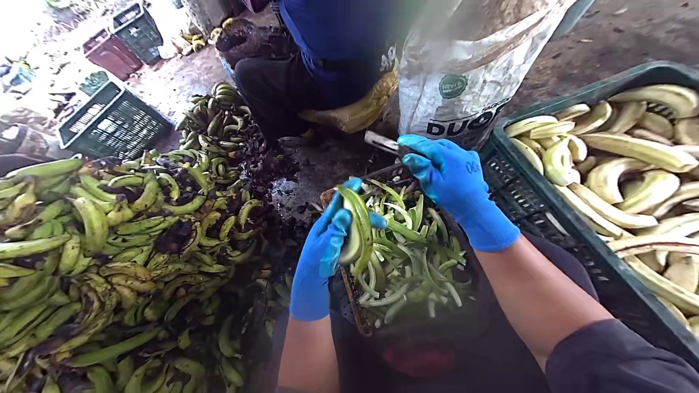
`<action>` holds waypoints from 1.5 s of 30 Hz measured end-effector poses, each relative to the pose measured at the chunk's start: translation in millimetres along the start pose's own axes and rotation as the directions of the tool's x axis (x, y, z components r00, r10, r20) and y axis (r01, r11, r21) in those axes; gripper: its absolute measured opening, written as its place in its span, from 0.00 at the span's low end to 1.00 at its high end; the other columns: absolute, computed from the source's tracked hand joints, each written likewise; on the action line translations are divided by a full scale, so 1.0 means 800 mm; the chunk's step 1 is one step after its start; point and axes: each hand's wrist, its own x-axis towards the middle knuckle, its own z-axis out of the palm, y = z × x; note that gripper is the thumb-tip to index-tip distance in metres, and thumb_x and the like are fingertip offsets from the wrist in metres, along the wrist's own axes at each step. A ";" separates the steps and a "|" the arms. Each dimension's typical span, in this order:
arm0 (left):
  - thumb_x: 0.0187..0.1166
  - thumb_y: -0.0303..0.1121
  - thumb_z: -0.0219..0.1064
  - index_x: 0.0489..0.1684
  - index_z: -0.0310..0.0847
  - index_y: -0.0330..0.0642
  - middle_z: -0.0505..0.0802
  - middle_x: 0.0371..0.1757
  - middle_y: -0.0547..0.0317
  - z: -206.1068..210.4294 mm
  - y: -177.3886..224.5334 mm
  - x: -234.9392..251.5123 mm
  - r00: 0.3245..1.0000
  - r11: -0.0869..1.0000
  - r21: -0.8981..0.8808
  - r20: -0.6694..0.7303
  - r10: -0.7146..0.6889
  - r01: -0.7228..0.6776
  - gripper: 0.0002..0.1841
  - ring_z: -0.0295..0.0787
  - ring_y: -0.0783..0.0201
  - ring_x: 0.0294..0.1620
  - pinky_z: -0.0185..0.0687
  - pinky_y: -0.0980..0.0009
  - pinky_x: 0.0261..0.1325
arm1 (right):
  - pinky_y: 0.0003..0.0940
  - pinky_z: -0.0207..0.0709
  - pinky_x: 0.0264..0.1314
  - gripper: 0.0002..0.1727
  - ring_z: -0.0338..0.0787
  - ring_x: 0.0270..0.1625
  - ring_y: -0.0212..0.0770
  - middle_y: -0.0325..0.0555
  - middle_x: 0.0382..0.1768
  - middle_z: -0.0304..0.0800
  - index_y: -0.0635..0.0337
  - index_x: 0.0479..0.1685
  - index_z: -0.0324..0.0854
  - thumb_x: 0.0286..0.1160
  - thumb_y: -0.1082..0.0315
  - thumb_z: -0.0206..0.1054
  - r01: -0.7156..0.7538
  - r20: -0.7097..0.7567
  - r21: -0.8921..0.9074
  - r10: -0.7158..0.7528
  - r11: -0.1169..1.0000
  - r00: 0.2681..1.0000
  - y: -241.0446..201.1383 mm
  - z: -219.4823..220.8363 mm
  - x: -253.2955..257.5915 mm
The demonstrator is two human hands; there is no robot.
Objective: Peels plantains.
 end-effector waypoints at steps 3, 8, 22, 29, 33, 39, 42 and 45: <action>0.85 0.51 0.60 0.86 0.60 0.53 0.93 0.52 0.53 0.009 -0.014 0.018 0.960 0.988 -0.116 -0.272 0.063 -0.098 0.31 0.93 0.63 0.44 0.91 0.67 0.46 | 0.59 0.75 0.47 0.32 0.91 0.49 0.51 0.51 0.53 0.92 0.40 0.76 0.82 0.87 0.36 0.44 0.217 -0.167 0.060 -0.204 0.974 0.965 -0.025 0.009 -0.025; 0.88 0.37 0.54 0.75 0.67 0.50 0.92 0.52 0.49 0.041 -0.006 0.034 0.920 0.943 -0.328 -0.382 -0.086 -0.048 0.18 0.93 0.57 0.41 0.91 0.63 0.41 | 0.58 0.75 0.49 0.34 0.91 0.52 0.51 0.51 0.55 0.93 0.38 0.76 0.82 0.85 0.33 0.46 0.203 -0.223 0.047 -0.187 0.978 0.957 -0.014 0.009 -0.048; 0.90 0.43 0.47 0.71 0.74 0.49 0.92 0.49 0.60 0.059 -0.012 0.025 0.939 0.852 -0.459 -0.328 0.099 -0.250 0.19 0.92 0.67 0.47 0.90 0.69 0.48 | 0.51 0.72 0.57 0.29 0.89 0.58 0.42 0.44 0.57 0.93 0.35 0.69 0.86 0.81 0.32 0.55 0.394 -0.241 0.082 -0.366 0.915 0.899 -0.034 0.019 -0.068; 0.86 0.59 0.54 0.83 0.64 0.40 0.91 0.57 0.69 0.047 -0.017 -0.008 0.915 0.964 0.174 -0.318 0.247 -0.200 0.36 0.89 0.76 0.51 0.87 0.75 0.55 | 0.54 0.77 0.50 0.35 0.90 0.56 0.45 0.45 0.56 0.92 0.40 0.74 0.84 0.82 0.32 0.48 0.221 0.006 0.242 -0.229 0.945 0.973 -0.039 0.019 -0.035; 0.90 0.45 0.37 0.79 0.69 0.39 0.95 0.40 0.52 0.034 -0.012 -0.003 0.950 0.981 -0.114 -0.290 0.117 -0.155 0.28 0.93 0.64 0.34 0.91 0.70 0.38 | 0.65 0.78 0.52 0.32 0.91 0.56 0.52 0.48 0.59 0.91 0.39 0.76 0.81 0.88 0.36 0.43 -0.090 0.141 0.180 0.065 0.980 0.988 -0.021 0.015 -0.022; 0.86 0.57 0.48 0.62 0.80 0.37 0.91 0.39 0.58 0.003 -0.011 0.016 0.998 0.599 -0.799 -0.066 -0.004 -0.050 0.31 0.86 0.71 0.23 0.85 0.79 0.26 | 0.55 0.68 0.62 0.29 0.88 0.57 0.48 0.48 0.58 0.92 0.35 0.69 0.86 0.80 0.32 0.58 0.564 -0.161 0.046 -0.551 0.824 0.819 -0.037 0.024 -0.065; 0.87 0.47 0.52 0.60 0.83 0.46 0.92 0.42 0.60 0.041 -0.014 0.015 0.977 0.755 -0.634 -0.211 0.040 -0.168 0.20 0.89 0.70 0.31 0.88 0.75 0.33 | 0.55 0.74 0.59 0.29 0.89 0.58 0.47 0.48 0.56 0.93 0.42 0.64 0.90 0.78 0.35 0.60 0.372 -0.081 0.234 -0.364 0.898 0.928 -0.045 0.020 -0.062; 0.85 0.41 0.53 0.65 0.81 0.44 0.92 0.45 0.55 0.058 -0.018 0.018 0.949 0.863 -0.461 -0.309 0.060 -0.205 0.19 0.90 0.66 0.35 0.89 0.70 0.37 | 0.49 0.83 0.53 0.31 0.89 0.53 0.41 0.44 0.56 0.91 0.42 0.76 0.82 0.82 0.37 0.58 -0.124 0.176 0.436 0.051 0.891 0.983 -0.032 0.018 -0.039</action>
